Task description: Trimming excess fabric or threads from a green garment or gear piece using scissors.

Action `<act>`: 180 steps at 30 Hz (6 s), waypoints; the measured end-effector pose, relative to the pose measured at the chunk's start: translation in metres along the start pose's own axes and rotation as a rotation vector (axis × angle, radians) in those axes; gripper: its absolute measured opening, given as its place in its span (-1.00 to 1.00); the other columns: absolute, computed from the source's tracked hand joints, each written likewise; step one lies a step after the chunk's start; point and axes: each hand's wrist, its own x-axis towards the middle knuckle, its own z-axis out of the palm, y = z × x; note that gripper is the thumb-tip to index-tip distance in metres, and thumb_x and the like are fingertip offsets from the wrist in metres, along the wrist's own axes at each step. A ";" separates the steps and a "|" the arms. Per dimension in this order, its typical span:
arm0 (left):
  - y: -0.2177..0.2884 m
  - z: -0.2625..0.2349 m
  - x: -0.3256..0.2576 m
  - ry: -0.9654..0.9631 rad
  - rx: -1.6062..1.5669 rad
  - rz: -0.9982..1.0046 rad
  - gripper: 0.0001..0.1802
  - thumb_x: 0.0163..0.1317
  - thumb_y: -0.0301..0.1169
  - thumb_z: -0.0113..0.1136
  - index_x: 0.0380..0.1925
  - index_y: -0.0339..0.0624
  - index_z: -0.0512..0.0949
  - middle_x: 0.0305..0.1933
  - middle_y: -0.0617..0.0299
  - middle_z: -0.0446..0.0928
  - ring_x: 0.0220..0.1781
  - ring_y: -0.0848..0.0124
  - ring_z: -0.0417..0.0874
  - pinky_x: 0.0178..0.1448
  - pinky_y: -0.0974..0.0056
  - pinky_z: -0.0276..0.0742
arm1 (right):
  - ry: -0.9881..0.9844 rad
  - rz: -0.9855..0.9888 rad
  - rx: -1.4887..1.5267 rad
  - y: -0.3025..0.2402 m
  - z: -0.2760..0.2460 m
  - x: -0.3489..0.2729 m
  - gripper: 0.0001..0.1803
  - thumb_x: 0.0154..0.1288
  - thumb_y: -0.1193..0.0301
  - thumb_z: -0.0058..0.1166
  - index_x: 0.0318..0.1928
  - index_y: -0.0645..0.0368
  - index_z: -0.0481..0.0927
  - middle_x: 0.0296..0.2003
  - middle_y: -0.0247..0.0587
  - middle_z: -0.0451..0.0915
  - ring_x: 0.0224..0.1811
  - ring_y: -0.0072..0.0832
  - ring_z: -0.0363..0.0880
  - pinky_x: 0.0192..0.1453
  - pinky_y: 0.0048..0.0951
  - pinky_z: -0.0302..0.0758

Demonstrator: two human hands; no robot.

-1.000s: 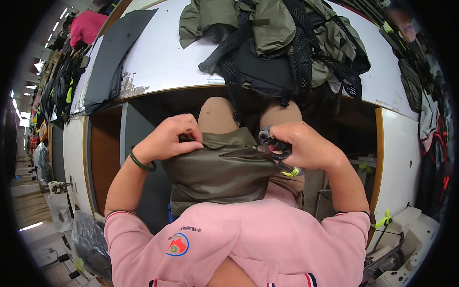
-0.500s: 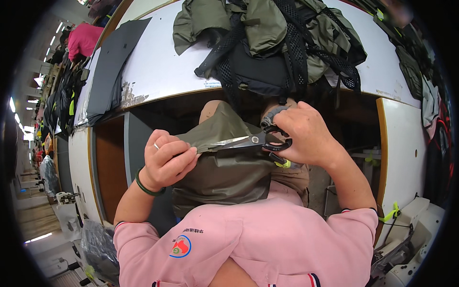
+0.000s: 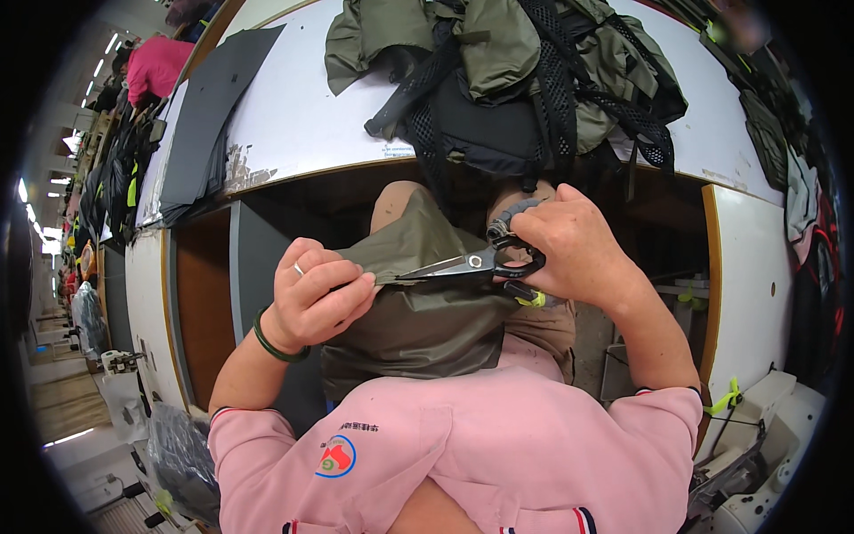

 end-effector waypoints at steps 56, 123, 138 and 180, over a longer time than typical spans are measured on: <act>-0.007 0.005 0.004 -0.152 -1.934 -1.554 -0.72 0.30 -0.53 0.14 -0.02 -0.40 0.60 -0.07 0.08 0.67 -0.09 0.42 0.71 0.07 0.35 0.63 | 0.212 -0.147 -0.354 0.002 -0.026 0.021 -0.62 -0.15 0.29 0.39 -0.50 0.05 0.36 -0.57 -0.36 0.32 -0.50 -0.39 0.38 -0.22 -0.31 0.21; 0.006 0.014 -0.006 -0.143 -1.409 -1.250 -0.68 0.07 -0.60 0.44 -0.24 -0.16 0.48 -0.26 0.35 0.57 -0.24 0.64 0.56 -0.14 0.49 0.50 | -0.070 0.400 0.848 -0.022 0.021 0.009 -0.66 0.03 0.44 0.49 -0.34 0.18 0.50 -0.46 -0.38 0.50 -0.40 -0.60 0.44 -0.32 -0.53 0.38; 0.008 0.017 -0.005 -0.052 -1.728 -1.492 -0.66 0.10 -0.59 0.43 -0.17 -0.14 0.50 -0.26 0.33 0.63 -0.28 0.63 0.62 -0.17 0.51 0.57 | 0.288 -0.075 -0.467 -0.007 -0.017 0.014 -0.69 -0.08 0.30 0.37 -0.46 0.04 0.44 -0.51 -0.42 0.38 -0.41 -0.43 0.41 -0.25 -0.34 0.19; 0.014 0.016 0.000 -0.149 -1.577 -1.387 -0.69 0.12 -0.53 0.44 -0.16 -0.18 0.54 -0.21 0.36 0.60 -0.19 0.65 0.57 -0.09 0.49 0.53 | -0.176 0.142 0.050 -0.013 -0.008 0.009 -0.54 -0.11 0.12 0.50 -0.58 0.11 0.45 -0.64 -0.25 0.47 -0.52 -0.24 0.46 -0.19 -0.33 0.25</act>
